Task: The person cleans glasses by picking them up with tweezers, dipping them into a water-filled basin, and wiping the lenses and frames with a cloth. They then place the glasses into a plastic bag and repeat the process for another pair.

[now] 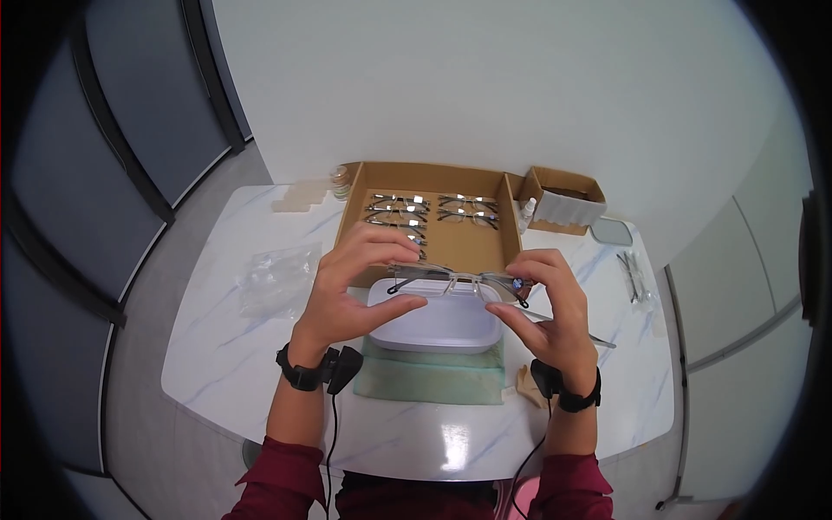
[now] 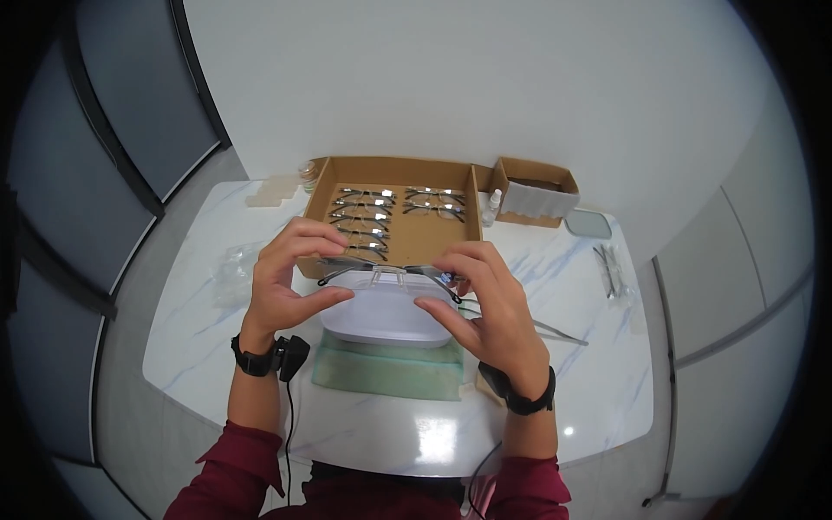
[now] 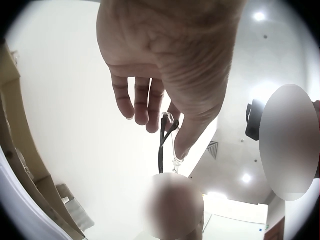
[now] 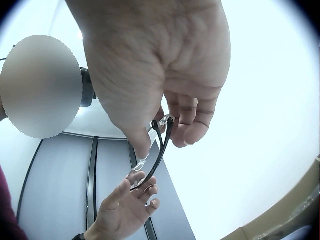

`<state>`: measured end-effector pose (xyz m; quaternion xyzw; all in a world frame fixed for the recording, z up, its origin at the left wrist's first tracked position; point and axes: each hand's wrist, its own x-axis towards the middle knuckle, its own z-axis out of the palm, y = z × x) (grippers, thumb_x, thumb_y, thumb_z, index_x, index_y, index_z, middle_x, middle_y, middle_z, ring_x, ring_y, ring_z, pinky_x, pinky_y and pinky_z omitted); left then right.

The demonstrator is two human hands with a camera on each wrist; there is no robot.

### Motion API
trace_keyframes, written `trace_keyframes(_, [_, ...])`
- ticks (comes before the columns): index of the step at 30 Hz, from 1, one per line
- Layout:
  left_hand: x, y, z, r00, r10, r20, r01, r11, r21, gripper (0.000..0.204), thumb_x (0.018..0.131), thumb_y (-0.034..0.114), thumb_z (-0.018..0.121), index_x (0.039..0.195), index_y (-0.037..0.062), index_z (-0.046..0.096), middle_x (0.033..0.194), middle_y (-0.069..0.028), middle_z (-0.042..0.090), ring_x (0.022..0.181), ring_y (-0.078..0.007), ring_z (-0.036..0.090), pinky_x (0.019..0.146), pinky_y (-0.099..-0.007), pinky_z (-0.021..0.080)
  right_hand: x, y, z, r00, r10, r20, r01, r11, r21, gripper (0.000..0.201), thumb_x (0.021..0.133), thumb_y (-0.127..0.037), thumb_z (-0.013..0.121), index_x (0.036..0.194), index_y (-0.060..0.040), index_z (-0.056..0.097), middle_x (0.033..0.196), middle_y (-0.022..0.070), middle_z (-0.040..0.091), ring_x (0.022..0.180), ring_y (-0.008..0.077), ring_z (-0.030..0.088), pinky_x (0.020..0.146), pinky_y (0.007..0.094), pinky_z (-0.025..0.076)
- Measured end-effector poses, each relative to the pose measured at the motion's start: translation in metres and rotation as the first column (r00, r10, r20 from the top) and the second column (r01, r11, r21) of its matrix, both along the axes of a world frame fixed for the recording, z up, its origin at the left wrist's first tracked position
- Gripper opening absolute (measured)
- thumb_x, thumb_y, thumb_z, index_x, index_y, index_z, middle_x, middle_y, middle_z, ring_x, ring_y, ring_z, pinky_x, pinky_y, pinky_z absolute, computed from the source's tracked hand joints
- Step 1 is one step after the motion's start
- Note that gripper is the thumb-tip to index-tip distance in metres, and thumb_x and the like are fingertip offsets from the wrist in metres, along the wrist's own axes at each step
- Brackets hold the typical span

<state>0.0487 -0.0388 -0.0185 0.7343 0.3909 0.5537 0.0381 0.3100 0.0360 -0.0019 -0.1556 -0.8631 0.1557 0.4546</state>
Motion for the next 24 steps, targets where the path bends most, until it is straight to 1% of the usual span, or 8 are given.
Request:
trace_keyframes(3, [0.001,-0.001,0.003,1.0,0.002,0.018,-0.002,1.0,-0.001,0.041,0.067,0.01,0.088,0.105,0.0078,0.07,0.109,-0.0086,0.068,0.102,-0.0233,0.065,0.086,-0.0341,0.055,0.001,-0.001,0.0,1.0,0.013,0.0,-0.013,1.0,-0.003,0.044,0.076,-0.009,0.084,0.11,0.0003,0.059,0.106,0.0142,0.061,0.083,0.0229,0.061,0.066,0.0295,0.052])
trace_keyframes(16, [-0.004,-0.007,0.006,0.998,0.018,0.056,-0.014,0.998,-0.054,0.047,0.068,0.017,0.089,0.11,0.0075,0.068,0.109,-0.0073,0.068,0.102,-0.023,0.063,0.085,-0.0335,0.053,-0.003,0.0,0.001,0.999,0.023,-0.031,-0.021,0.997,0.07,0.044,0.072,-0.008,0.085,0.107,0.0,0.06,0.1,0.0131,0.063,0.081,0.0236,0.059,0.065,0.0303,0.05])
trace_keyframes(18, [-0.019,-0.009,0.004,0.991,-0.018,0.13,0.019,1.0,-0.009,0.061,0.071,0.028,0.089,0.118,0.0011,0.062,0.113,-0.0122,0.065,0.107,-0.0236,0.058,0.093,-0.0374,0.046,0.0,-0.002,0.001,1.0,0.002,-0.031,0.0,0.998,0.065,0.043,0.072,-0.007,0.085,0.106,0.0003,0.061,0.1,0.013,0.062,0.08,0.0236,0.058,0.065,0.0306,0.05])
trace_keyframes(19, [-0.024,-0.014,0.006,0.976,-0.022,0.215,0.02,1.0,0.008,0.061,0.077,0.033,0.084,0.119,-0.0034,0.058,0.113,-0.0126,0.064,0.108,-0.0235,0.057,0.096,-0.0385,0.043,0.002,-0.001,0.0,0.999,-0.036,-0.033,0.038,0.997,0.061,0.042,0.071,-0.007,0.085,0.106,0.0006,0.061,0.1,0.0128,0.062,0.08,0.0236,0.058,0.065,0.0308,0.05])
trace_keyframes(20, [-0.031,-0.019,0.006,0.978,-0.007,0.209,0.005,1.0,0.007,0.061,0.077,0.033,0.084,0.119,-0.0034,0.058,0.113,-0.0126,0.064,0.108,-0.0235,0.057,0.096,-0.0385,0.043,0.002,-0.001,0.0,0.999,-0.021,-0.04,0.023,0.998,0.061,0.042,0.071,-0.007,0.085,0.106,0.0006,0.061,0.1,0.0128,0.062,0.08,0.0236,0.058,0.065,0.0308,0.05])
trace_keyframes(22, [-0.045,-0.026,0.006,0.86,-0.049,0.508,-0.006,0.994,0.105,0.058,0.081,0.032,0.079,0.12,-0.0052,0.058,0.113,-0.0121,0.063,0.107,-0.0227,0.057,0.096,-0.038,0.042,0.003,0.001,0.0,0.997,-0.061,-0.046,0.065,0.994,0.085,0.042,0.071,-0.007,0.085,0.104,0.0012,0.061,0.1,0.0127,0.062,0.08,0.0234,0.058,0.065,0.0306,0.05])
trace_keyframes(23, [-0.051,-0.031,0.007,0.858,-0.011,0.513,-0.037,0.996,0.083,0.05,0.083,0.025,0.077,0.12,-0.0043,0.059,0.113,-0.0115,0.063,0.106,-0.022,0.057,0.096,-0.0369,0.042,0.003,0.001,0.001,0.996,-0.071,-0.048,0.075,0.992,0.103,0.042,0.071,-0.006,0.085,0.104,0.0013,0.061,0.1,0.0131,0.061,0.081,0.0253,0.058,0.067,0.0321,0.05])
trace_keyframes(24, [-0.058,-0.036,0.009,0.861,-0.006,0.509,-0.042,0.996,0.083,0.05,0.083,0.025,0.077,0.12,-0.0043,0.059,0.113,-0.0115,0.063,0.106,-0.022,0.057,0.096,-0.0369,0.042,0.004,0.002,0.002,0.997,-0.065,-0.052,0.07,0.992,0.102,0.042,0.071,-0.006,0.085,0.104,0.0013,0.061,0.1,0.0131,0.061,0.081,0.0253,0.058,0.067,0.0321,0.05])
